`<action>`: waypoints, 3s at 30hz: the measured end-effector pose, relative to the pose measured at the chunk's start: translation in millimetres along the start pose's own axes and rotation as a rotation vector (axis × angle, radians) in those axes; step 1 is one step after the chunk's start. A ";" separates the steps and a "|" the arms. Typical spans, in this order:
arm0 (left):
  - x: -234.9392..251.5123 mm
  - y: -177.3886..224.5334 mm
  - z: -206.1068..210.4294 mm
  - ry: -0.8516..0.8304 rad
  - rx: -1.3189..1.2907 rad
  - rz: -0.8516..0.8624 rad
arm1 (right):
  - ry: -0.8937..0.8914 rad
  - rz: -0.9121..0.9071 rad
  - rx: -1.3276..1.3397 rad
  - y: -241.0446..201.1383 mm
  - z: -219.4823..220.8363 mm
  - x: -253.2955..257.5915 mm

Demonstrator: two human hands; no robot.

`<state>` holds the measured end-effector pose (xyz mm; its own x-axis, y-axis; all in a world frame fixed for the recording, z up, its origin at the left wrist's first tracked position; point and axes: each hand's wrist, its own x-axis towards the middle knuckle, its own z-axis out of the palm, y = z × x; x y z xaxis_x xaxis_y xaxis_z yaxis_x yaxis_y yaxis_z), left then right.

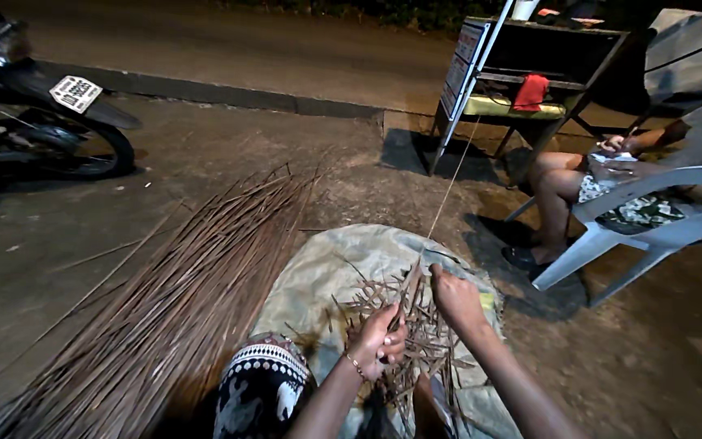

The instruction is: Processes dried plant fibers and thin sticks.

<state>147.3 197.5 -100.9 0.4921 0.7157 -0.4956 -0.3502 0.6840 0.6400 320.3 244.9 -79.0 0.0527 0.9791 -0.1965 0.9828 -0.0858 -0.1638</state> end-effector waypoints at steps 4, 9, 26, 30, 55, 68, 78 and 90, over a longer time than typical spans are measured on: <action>-8.6 -6.3 -1.6 -0.054 0.075 -0.023 | 0.119 0.217 0.057 41.2 -22.8 14.0; -15.4 -2.6 -3.9 0.017 0.176 0.064 | 0.215 0.092 0.585 79.6 -33.8 24.4; -20.7 -1.8 -2.4 -0.049 0.485 0.213 | 0.365 -0.065 0.875 83.1 -50.3 21.5; -18.4 -2.2 -5.6 -0.078 0.515 0.201 | 0.077 -0.073 0.764 76.2 -38.9 22.5; -27.3 9.6 -35.9 -0.327 0.057 -0.091 | -0.038 -0.131 0.938 53.7 -2.7 29.7; -22.7 10.3 -32.3 -0.247 0.070 -0.027 | -0.375 -0.315 0.567 17.7 2.3 9.3; -25.3 10.0 -30.1 -0.381 0.017 -0.154 | 0.148 -0.051 0.814 72.0 -36.2 25.0; -22.2 0.7 -18.7 0.108 0.278 0.163 | -0.284 -0.325 1.038 1.4 44.0 -3.9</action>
<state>121.3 184.6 -100.5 0.3554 0.8332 -0.4236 -0.1792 0.5055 0.8440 313.7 232.8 -121.0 -0.3518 0.9166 -0.1898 0.3124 -0.0761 -0.9469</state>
